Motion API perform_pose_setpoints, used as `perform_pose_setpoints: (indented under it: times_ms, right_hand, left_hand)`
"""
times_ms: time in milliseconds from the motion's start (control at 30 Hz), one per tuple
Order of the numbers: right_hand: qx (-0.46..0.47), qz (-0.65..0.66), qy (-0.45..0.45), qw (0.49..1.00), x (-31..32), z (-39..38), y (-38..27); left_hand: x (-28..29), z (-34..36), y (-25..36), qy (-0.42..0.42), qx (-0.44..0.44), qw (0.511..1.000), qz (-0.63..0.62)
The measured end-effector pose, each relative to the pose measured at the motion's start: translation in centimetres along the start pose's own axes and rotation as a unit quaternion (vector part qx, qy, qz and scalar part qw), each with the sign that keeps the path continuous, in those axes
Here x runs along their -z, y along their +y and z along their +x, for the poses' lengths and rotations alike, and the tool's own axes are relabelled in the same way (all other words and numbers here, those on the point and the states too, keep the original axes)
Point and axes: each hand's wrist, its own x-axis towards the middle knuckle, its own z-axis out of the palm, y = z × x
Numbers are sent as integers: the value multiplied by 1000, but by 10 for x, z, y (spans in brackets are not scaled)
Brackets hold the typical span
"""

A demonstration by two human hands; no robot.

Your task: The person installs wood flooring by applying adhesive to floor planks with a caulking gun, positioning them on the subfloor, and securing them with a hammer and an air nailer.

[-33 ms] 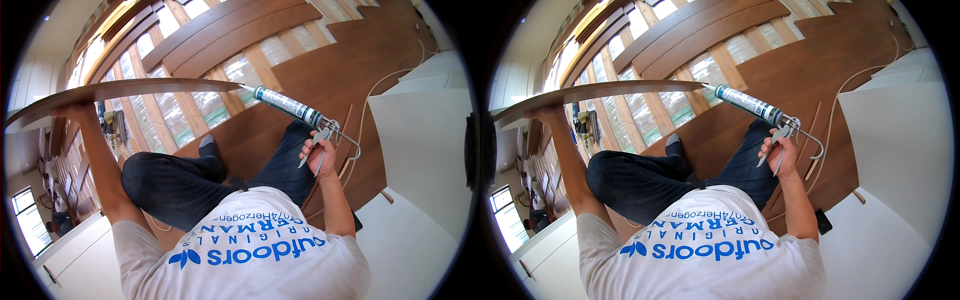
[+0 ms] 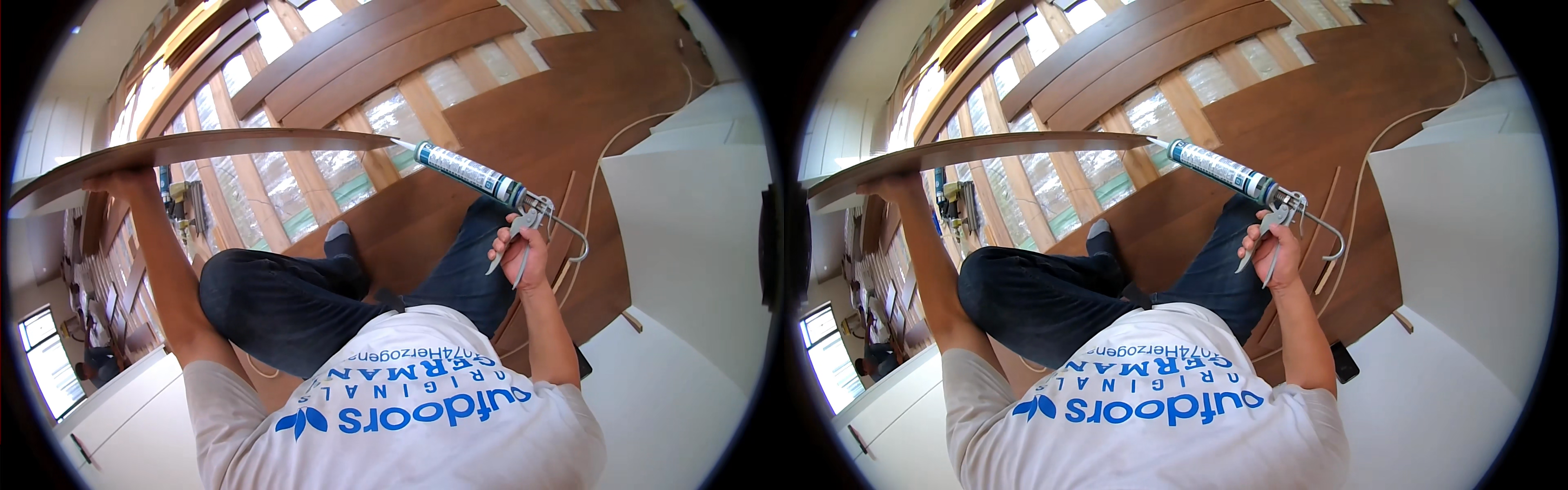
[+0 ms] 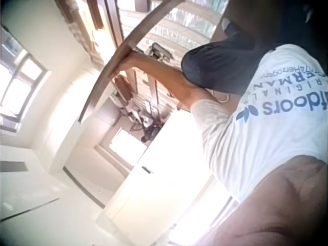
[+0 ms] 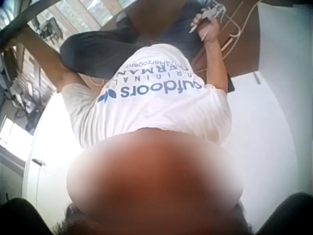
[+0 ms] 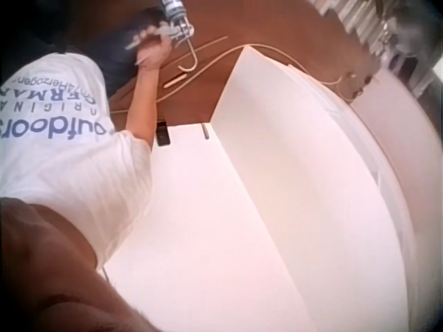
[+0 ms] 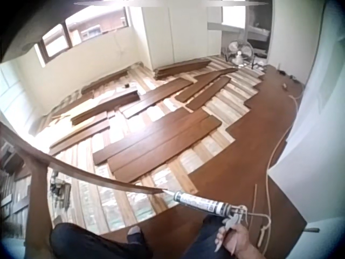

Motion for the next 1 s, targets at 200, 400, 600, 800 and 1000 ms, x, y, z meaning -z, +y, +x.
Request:
perform_pose_setpoints:
  times_ms: [200,400,600,800,1000]
  right_hand:
    - [8,-5,15,1000,2,1,6]
    - [11,0,24,1000,2,3,8]
    - [13,-11,12,1000,-4,-4,7]
    - [23,-59,-23,998,-15,-8,8]
    - [36,-193,-84,977,-46,-18,19]
  left_hand:
    - [-4,-6,5,-24,3,1000,5]
    - [-6,-6,6,-7,25,1000,-3]
    - [-2,-1,-5,-28,6,1000,7]
    - [1,9,3,-36,-3,999,7]
    - [-12,-14,9,-25,19,999,5]
